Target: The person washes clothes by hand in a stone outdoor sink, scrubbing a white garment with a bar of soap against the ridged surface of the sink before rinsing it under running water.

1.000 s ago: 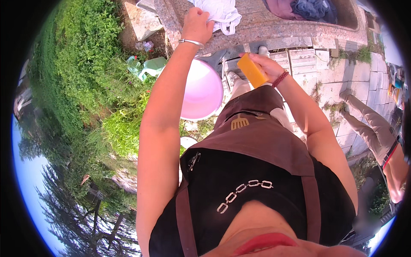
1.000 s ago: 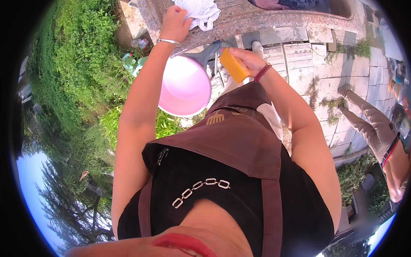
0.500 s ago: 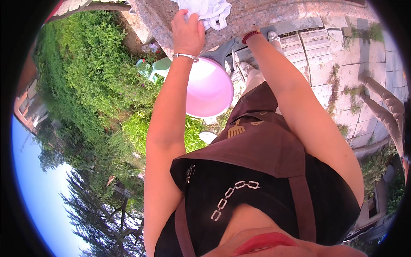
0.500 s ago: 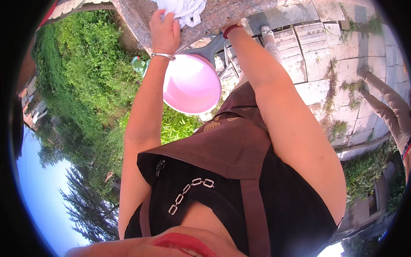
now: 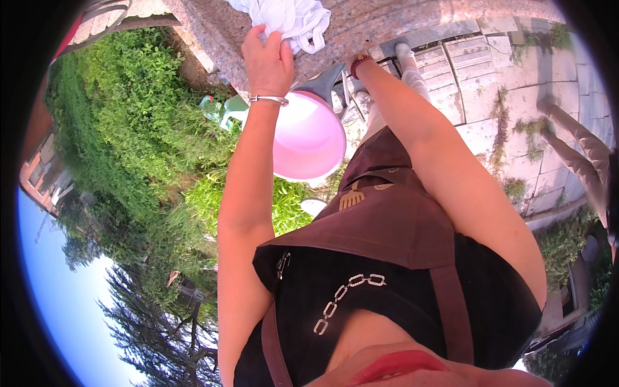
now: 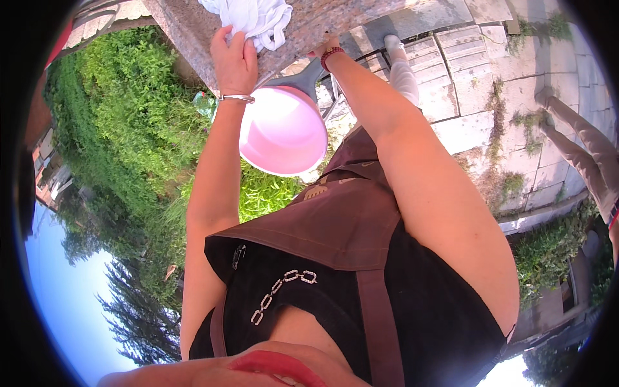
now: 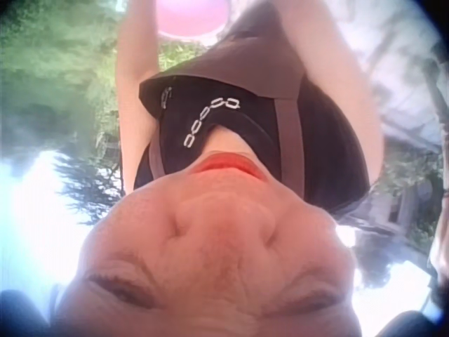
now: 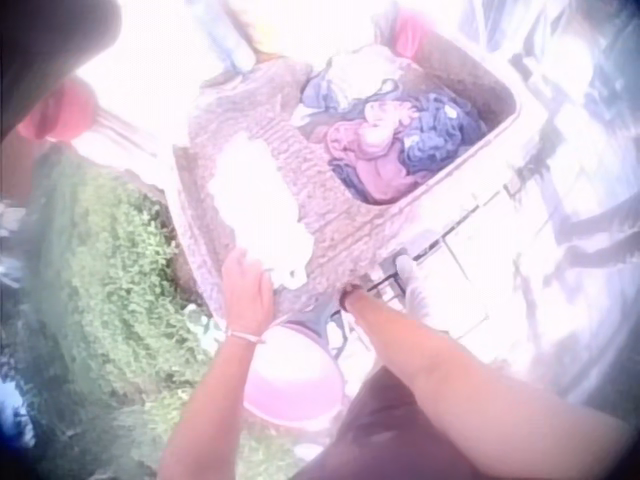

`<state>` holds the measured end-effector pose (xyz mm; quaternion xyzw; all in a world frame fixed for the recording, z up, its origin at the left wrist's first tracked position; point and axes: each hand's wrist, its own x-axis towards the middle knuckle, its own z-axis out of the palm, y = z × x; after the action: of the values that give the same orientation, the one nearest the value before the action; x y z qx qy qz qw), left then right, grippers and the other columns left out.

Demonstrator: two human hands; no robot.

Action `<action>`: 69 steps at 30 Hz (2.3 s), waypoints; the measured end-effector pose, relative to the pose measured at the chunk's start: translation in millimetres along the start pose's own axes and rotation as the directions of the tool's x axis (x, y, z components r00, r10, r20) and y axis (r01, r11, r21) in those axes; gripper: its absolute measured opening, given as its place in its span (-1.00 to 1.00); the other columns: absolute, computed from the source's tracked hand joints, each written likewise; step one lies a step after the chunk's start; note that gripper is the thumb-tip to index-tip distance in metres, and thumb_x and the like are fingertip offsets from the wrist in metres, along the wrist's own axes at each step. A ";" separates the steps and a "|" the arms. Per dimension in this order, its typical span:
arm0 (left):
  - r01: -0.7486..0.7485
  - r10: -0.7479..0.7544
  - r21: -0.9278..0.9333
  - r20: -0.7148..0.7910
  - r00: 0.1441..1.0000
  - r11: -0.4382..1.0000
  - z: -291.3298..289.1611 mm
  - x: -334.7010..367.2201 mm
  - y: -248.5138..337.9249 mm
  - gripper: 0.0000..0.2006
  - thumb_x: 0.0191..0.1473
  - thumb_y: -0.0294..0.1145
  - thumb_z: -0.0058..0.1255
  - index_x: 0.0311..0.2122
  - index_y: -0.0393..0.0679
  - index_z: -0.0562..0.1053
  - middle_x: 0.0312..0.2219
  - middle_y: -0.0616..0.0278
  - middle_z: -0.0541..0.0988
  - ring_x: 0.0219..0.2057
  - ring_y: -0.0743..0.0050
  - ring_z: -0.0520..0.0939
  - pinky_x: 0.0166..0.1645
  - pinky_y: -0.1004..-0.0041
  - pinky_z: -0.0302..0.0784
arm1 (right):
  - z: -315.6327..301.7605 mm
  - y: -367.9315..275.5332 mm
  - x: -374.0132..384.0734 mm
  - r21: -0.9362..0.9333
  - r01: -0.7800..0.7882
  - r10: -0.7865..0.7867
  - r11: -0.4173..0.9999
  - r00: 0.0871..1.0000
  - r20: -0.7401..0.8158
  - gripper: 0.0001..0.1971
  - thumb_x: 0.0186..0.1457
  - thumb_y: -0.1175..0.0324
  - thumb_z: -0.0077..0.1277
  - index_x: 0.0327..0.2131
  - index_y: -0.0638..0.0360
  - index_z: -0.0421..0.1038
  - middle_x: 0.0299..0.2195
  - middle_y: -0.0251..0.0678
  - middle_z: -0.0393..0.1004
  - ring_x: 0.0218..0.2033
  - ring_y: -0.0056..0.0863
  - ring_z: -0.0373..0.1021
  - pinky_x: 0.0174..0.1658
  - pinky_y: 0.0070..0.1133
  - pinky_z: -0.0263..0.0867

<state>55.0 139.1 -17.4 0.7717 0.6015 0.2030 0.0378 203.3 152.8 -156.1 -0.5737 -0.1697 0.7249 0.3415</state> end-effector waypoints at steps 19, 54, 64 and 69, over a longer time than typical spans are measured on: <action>0.081 -0.082 -0.053 -0.007 0.997 0.995 -21.0 5.7 21.6 -0.64 -0.13 -0.29 0.13 -0.21 -0.23 0.38 0.12 -0.08 0.24 0.12 -0.28 0.22 0.15 0.04 0.22 | 69.0 -248.0 5.6 -0.567 0.816 -0.599 -0.111 0.400 0.693 -0.62 0.04 0.18 0.08 -0.14 0.23 0.41 -0.24 -0.17 0.47 -0.20 -0.32 0.40 -0.14 -0.46 0.33; 0.413 -0.368 -0.131 0.273 0.889 0.901 28.8 98.8 51.7 -0.47 0.03 -0.01 -0.03 -0.02 -0.26 0.36 0.21 -0.01 0.15 0.26 -0.19 0.02 0.27 -0.06 -0.07 | 144.5 -237.3 109.1 -0.675 0.589 -0.366 -0.444 0.569 0.737 -0.71 -0.08 0.08 0.04 -0.45 0.12 0.47 -0.50 -0.18 0.52 -0.45 -0.18 0.47 -0.34 -0.29 0.38; 0.523 -0.708 -0.504 -0.305 0.637 0.687 23.4 140.7 -4.6 -0.71 0.08 -0.34 -0.08 -0.17 -0.36 0.35 -0.02 -0.13 0.34 -0.04 -0.18 0.37 0.09 0.07 0.21 | 121.4 -235.1 102.8 -0.443 0.888 -0.347 -0.125 0.379 0.858 -0.72 0.04 0.17 -0.06 -0.52 0.20 0.40 -0.45 -0.16 0.44 -0.33 -0.16 0.33 -0.23 -0.29 0.22; 0.348 -0.399 -0.232 -0.234 0.887 0.909 47.9 119.9 42.6 -0.80 0.05 -0.39 -0.11 -0.23 -0.26 0.35 -0.27 -0.04 0.41 -0.16 -0.05 0.41 -0.05 0.17 0.28 | 35.4 -212.5 32.0 -0.353 0.935 -0.514 -0.032 0.287 0.808 -0.78 0.06 0.31 -0.11 -0.58 0.20 0.34 -0.56 -0.17 0.36 -0.46 -0.12 0.29 -0.33 -0.30 0.20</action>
<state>134.3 249.5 -16.2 0.5983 0.7171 0.3518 0.0628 230.2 330.7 -33.4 -0.2747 -0.8396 0.3412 0.3211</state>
